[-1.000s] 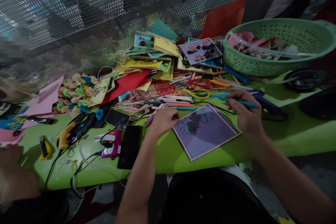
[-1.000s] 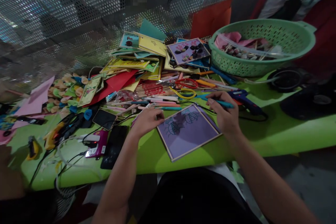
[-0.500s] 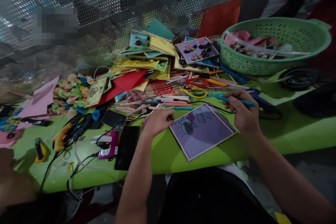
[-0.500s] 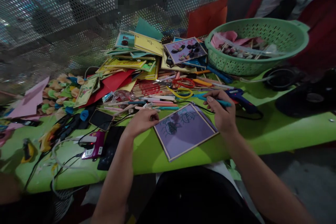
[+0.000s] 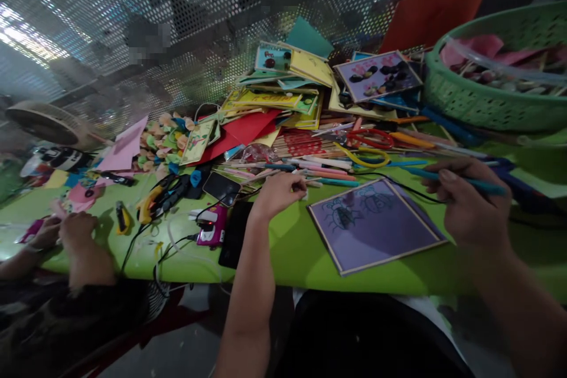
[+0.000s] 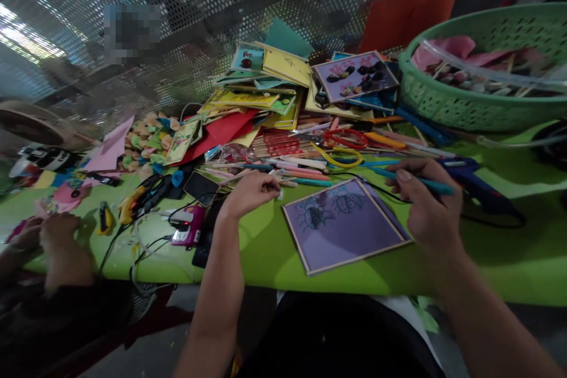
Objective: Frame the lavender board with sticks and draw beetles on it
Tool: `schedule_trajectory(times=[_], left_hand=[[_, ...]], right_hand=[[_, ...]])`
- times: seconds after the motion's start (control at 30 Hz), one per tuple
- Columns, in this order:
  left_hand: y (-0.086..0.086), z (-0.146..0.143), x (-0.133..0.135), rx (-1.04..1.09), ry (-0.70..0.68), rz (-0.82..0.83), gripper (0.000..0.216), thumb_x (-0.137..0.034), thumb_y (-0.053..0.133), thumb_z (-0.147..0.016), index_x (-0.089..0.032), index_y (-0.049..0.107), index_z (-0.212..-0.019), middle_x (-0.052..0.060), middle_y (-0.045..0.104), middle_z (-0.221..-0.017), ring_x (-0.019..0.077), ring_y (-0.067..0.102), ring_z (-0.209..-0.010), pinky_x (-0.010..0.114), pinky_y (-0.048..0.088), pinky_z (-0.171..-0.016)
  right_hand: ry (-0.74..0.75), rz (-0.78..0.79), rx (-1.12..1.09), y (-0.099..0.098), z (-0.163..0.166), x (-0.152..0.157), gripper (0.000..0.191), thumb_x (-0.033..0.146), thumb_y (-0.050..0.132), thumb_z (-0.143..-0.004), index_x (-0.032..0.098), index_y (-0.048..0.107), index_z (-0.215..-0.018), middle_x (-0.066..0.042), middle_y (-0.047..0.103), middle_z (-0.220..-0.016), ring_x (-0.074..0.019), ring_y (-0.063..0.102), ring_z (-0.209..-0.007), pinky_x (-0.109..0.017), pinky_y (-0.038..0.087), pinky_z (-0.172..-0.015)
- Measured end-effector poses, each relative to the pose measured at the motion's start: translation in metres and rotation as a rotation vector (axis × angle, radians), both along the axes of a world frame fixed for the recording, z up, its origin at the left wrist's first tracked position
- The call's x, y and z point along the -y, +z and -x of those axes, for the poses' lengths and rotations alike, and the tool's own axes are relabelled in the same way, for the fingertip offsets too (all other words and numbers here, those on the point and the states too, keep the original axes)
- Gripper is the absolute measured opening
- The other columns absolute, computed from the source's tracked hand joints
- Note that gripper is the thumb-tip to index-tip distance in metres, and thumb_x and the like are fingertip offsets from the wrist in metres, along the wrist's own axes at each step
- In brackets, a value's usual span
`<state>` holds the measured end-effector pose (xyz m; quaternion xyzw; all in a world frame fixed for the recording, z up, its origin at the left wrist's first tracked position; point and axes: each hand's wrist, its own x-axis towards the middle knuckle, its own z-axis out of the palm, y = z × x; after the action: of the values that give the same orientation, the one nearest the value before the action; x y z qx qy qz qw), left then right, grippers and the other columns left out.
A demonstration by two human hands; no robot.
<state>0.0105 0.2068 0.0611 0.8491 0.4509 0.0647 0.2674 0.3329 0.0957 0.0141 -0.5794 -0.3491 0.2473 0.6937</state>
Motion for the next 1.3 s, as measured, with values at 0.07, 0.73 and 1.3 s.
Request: schedule_trajectory(times=[0.07, 0.73, 1.3], left_hand=[[-0.002, -0.001, 0.001, -0.033, -0.031, 0.006, 0.009, -0.020, 0.073, -0.086, -0.022, 0.077, -0.094, 0.001, 0.080, -0.094, 0.0204, 0.070, -0.095, 0.029, 0.048, -0.084], [-0.004, -0.005, 0.006, -0.194, -0.021, -0.086, 0.030, -0.015, 0.067, -0.087, -0.023, 0.073, -0.115, 0.002, 0.079, -0.099, 0.0237, 0.071, -0.103, 0.031, 0.051, -0.088], [-0.007, -0.012, 0.001, -0.166, 0.209, -0.230, 0.014, -0.020, 0.071, -0.094, -0.024, 0.069, -0.107, 0.005, 0.076, -0.099, 0.0256, 0.069, -0.105, 0.035, 0.049, -0.093]], right_hand=[[0.001, -0.009, 0.004, 0.000, 0.000, 0.000, 0.009, 0.028, 0.079, -0.071, 0.024, 0.079, -0.080, 0.000, 0.056, -0.056, -0.0187, 0.057, -0.053, -0.035, 0.037, -0.055], [0.040, -0.037, -0.026, -0.004, -0.002, 0.000, 0.014, 0.027, 0.081, -0.073, 0.019, 0.080, -0.084, 0.004, 0.055, -0.054, -0.0128, 0.057, -0.053, -0.026, 0.043, -0.054], [0.039, -0.027, 0.011, -0.004, -0.003, 0.002, 0.010, 0.024, 0.079, -0.078, 0.021, 0.080, -0.087, 0.004, 0.053, -0.053, -0.0139, 0.053, -0.051, -0.031, 0.049, -0.058]])
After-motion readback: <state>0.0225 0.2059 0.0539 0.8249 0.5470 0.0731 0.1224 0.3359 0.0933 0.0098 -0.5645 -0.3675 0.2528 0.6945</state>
